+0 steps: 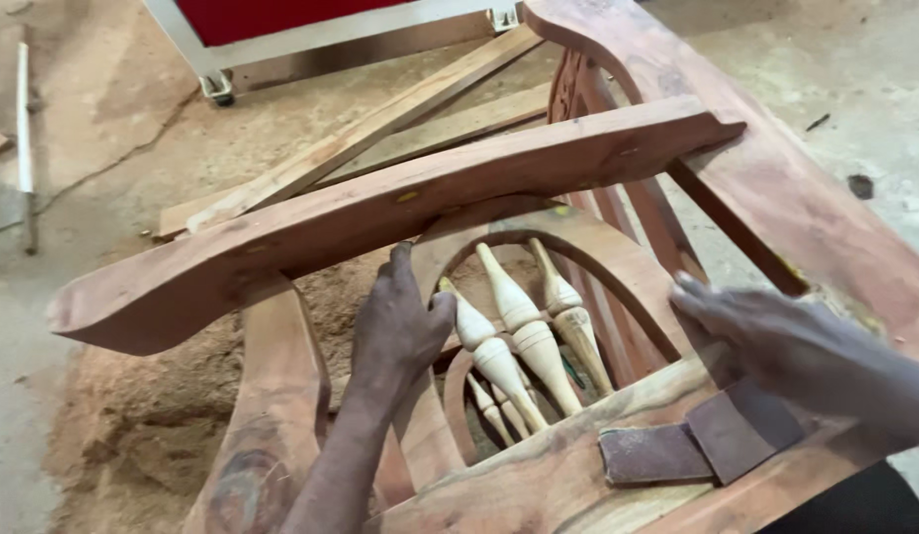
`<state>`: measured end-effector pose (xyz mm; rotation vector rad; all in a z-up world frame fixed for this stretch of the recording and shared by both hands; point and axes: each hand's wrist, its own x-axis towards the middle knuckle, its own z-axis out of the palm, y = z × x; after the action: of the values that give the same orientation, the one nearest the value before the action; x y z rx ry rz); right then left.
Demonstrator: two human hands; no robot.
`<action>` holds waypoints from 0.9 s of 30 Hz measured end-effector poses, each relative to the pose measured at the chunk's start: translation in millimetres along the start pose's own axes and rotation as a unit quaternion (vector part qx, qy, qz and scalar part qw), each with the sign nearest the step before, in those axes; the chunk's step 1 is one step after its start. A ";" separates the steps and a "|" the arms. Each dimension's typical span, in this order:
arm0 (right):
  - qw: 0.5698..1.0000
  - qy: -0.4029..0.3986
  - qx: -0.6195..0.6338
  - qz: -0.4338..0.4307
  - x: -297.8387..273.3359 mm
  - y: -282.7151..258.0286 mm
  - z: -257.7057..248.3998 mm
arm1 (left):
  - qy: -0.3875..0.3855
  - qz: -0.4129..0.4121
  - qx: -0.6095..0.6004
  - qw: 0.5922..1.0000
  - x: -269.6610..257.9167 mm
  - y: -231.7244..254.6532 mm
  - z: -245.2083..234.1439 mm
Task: The person uses pieces of sandpaper to smooth the surfaces of a wooden chair frame and fits turned spindles into the frame backrest.
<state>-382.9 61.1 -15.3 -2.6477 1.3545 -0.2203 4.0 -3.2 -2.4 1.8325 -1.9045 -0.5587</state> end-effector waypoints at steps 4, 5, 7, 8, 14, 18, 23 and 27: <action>0.999 0.019 -0.025 0.022 85.6 -1.0 -10.0 | -0.002 0.028 -0.025 0.999 -1.5 5.9 -0.6; 0.993 0.105 0.008 -0.059 104.2 -5.1 -12.9 | 0.000 0.028 -0.028 0.999 -2.9 6.0 -1.3; 0.991 0.111 0.021 -0.068 121.2 -9.7 -17.0 | 0.003 0.025 -0.032 0.999 -4.1 4.9 -1.4; 0.995 0.090 0.014 -0.042 110.9 -8.5 -19.1 | 0.010 0.039 -0.027 0.999 -2.8 5.5 1.0; 0.999 0.025 -0.032 0.012 -36.4 -29.6 -8.8 | -0.007 0.007 0.000 1.000 -2.6 2.4 8.5; 0.997 0.063 -0.048 -0.012 -1.2 -25.0 -9.6 | -0.036 -0.035 0.014 0.999 -3.3 3.2 -3.8; 0.995 0.013 -0.007 0.096 96.5 -28.1 -20.7 | 0.003 0.038 0.000 0.999 -5.5 5.4 -2.0; 0.992 0.114 -0.007 -0.055 30.8 -21.2 -11.3 | -0.009 0.020 0.011 1.000 -4.6 3.6 3.0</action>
<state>-350.7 47.4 2.0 -2.7820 1.2747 -0.5449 -0.6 1.6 -3.0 1.8034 -1.9624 -0.5455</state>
